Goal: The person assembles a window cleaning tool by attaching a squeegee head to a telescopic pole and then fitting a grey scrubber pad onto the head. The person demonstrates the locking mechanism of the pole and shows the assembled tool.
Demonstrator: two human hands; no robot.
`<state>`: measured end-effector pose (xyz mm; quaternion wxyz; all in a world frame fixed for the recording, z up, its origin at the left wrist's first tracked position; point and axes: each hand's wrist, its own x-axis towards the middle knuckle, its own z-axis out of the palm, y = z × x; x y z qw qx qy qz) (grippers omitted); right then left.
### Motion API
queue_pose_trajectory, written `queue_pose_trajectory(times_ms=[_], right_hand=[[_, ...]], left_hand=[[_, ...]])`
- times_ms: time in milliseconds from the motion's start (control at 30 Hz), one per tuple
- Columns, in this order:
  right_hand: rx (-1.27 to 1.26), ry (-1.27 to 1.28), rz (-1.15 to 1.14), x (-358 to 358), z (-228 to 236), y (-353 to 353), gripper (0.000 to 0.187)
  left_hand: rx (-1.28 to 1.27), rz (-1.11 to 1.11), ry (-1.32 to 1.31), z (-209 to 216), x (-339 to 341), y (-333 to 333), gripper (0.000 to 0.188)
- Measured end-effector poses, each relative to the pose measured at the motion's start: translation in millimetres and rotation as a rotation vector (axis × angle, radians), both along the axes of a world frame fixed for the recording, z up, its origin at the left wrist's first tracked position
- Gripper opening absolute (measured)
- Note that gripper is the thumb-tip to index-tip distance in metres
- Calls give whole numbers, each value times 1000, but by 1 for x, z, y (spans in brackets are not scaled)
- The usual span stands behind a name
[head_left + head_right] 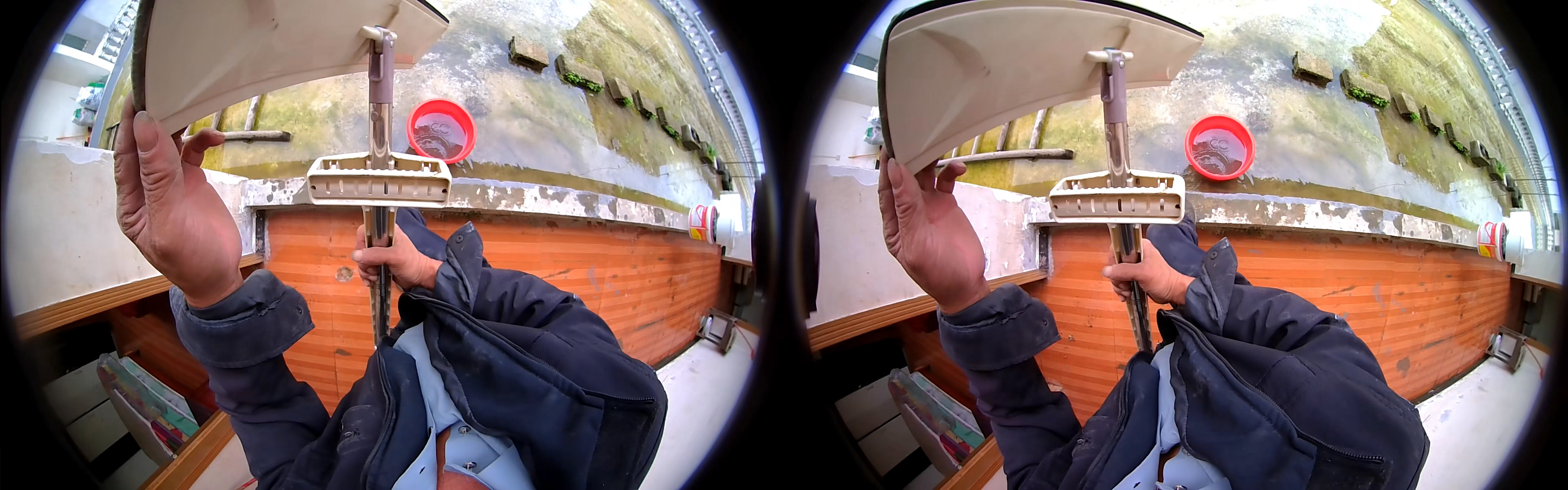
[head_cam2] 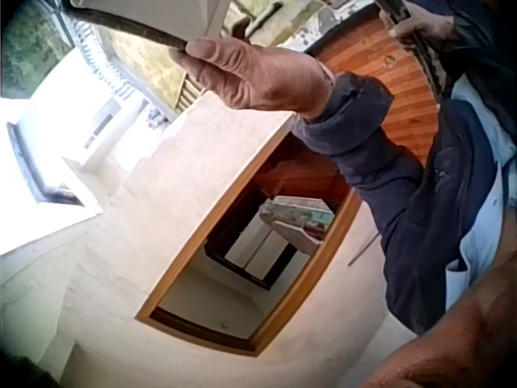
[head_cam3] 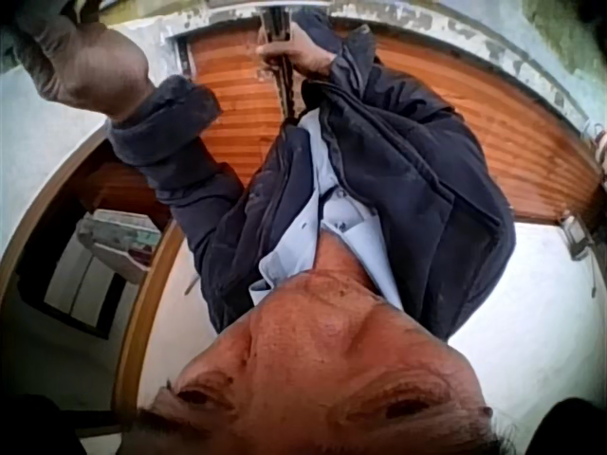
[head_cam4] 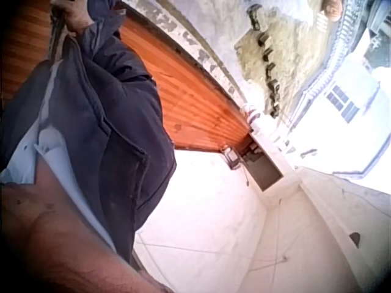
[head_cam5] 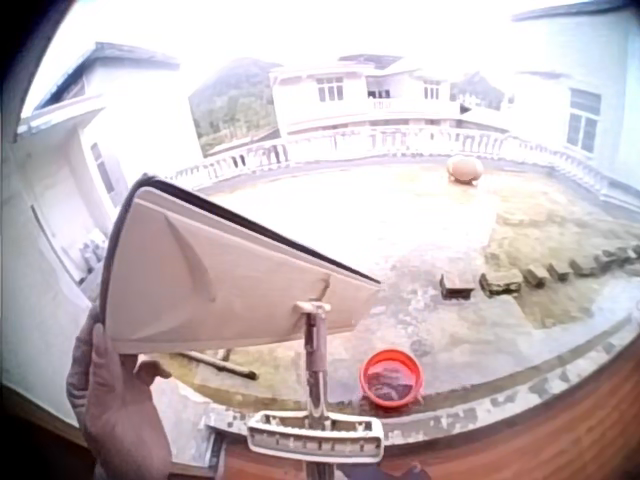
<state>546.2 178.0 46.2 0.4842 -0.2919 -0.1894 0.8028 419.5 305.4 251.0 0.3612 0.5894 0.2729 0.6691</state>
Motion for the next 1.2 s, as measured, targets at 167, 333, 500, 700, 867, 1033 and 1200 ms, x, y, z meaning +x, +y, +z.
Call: queue_pose_trajectory(times_ms=[167, 333, 500, 700, 867, 1033, 1200], right_hand=[[29, 37, -11, 5, -1, 0, 14], [11, 29, -11, 10, 4, -2, 15], [8, 31, -25, 11, 2, -2, 14], [19, 28, -18, 9, -1, 0, 14], [27, 16, -3, 7, -1, 1, 15], [-4, 29, 15, 5, -1, -1, 15], [-9, -8, 6, 4, 7, -1, 17]], left_hand=[[13, -4, 6, 0, 7, 3, 32], [-3, -40, -12, -2, 13, 2, 32], [-4, -42, -3, -6, 13, 5, 32], [-12, -45, -16, -6, 10, 5, 32], [-15, -42, -24, -7, 2, 5, 33], [-43, -31, -19, -9, -6, 3, 35], [-153, 5, 75, -15, -7, -8, 42]])
